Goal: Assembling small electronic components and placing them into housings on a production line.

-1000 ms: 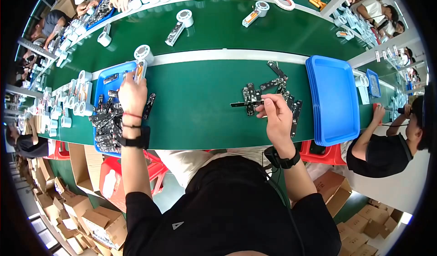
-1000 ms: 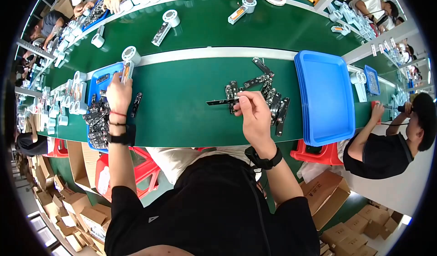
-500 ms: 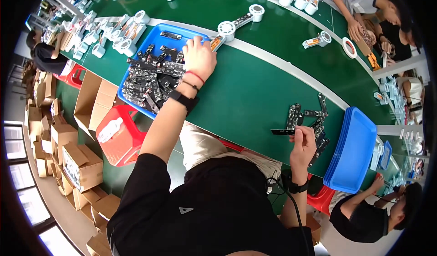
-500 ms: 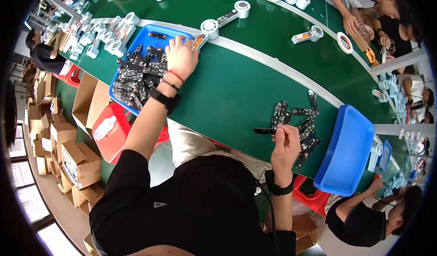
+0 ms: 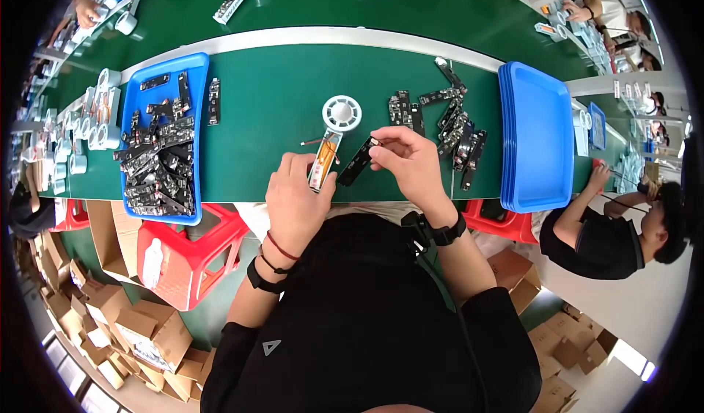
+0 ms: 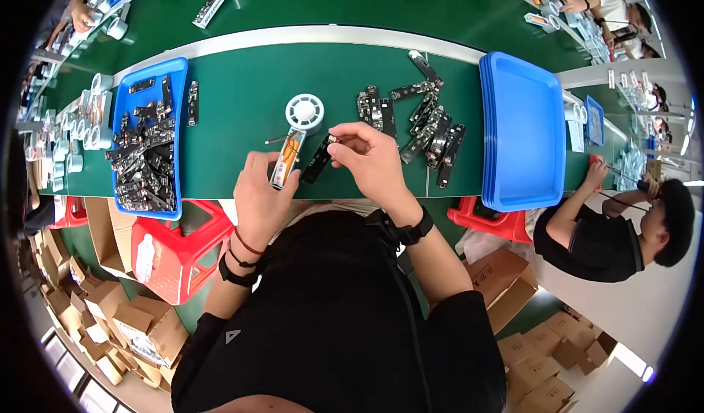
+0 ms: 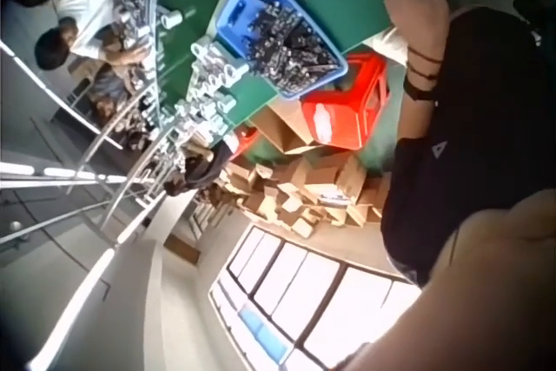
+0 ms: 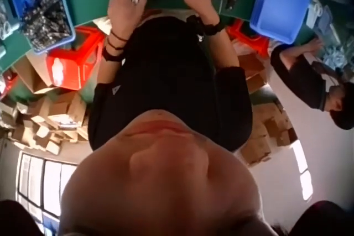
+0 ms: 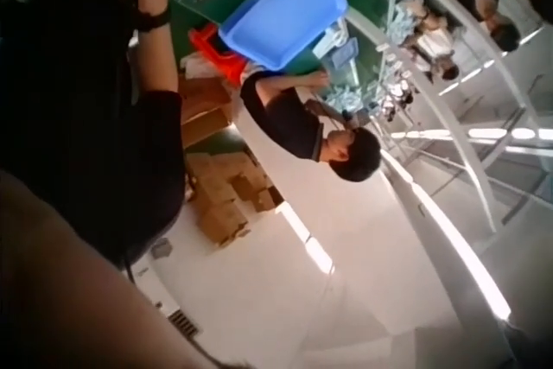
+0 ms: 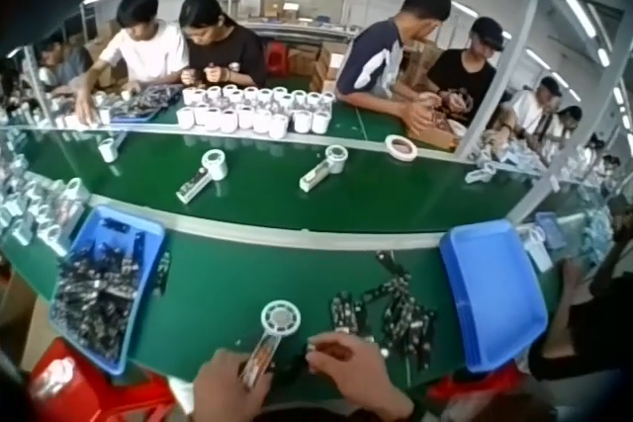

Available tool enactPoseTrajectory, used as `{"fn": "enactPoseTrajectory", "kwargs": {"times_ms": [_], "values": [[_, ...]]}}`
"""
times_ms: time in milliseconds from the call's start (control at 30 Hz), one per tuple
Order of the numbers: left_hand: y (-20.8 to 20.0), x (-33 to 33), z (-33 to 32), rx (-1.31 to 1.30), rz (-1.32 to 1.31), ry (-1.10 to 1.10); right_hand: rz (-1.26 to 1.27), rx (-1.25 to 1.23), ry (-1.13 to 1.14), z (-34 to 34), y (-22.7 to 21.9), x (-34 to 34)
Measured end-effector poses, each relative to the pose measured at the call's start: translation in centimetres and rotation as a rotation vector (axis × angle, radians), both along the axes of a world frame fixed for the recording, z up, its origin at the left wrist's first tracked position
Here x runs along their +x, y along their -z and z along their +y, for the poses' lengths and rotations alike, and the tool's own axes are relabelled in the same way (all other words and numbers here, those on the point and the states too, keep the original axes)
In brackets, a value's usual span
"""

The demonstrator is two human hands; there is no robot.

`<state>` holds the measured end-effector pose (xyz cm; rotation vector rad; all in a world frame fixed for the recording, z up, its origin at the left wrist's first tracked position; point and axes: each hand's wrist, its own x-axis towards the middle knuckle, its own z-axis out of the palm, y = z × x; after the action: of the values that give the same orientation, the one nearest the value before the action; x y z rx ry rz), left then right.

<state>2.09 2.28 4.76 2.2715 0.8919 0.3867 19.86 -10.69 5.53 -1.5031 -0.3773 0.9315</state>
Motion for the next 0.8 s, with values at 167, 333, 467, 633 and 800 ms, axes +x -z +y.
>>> {"fn": "enactPoseTrajectory", "kwargs": {"times_ms": [167,333,467,633,800], "values": [[-2.1,-2.2,-0.6,0.088,0.156,0.218,-0.055,0.045,-0.185,-0.8,0.6,-1.0],[-3.2,-3.0,-0.3,-0.396,-0.113,0.187,0.066,0.153,-0.294,0.2,-0.7,-4.7],[-1.1,-3.2,0.3,-0.759,-0.086,0.086,-0.154,0.228,-0.294,1.7,-1.1,-5.5],[1.0,-3.4,1.0,-0.512,-0.143,0.052,-1.06,0.01,-0.465,2.5,-0.3,-4.1],[2.0,-3.3,1.8,-0.748,-0.247,0.093,-1.221,0.084,-0.459,3.4,0.3,-3.8]]}}
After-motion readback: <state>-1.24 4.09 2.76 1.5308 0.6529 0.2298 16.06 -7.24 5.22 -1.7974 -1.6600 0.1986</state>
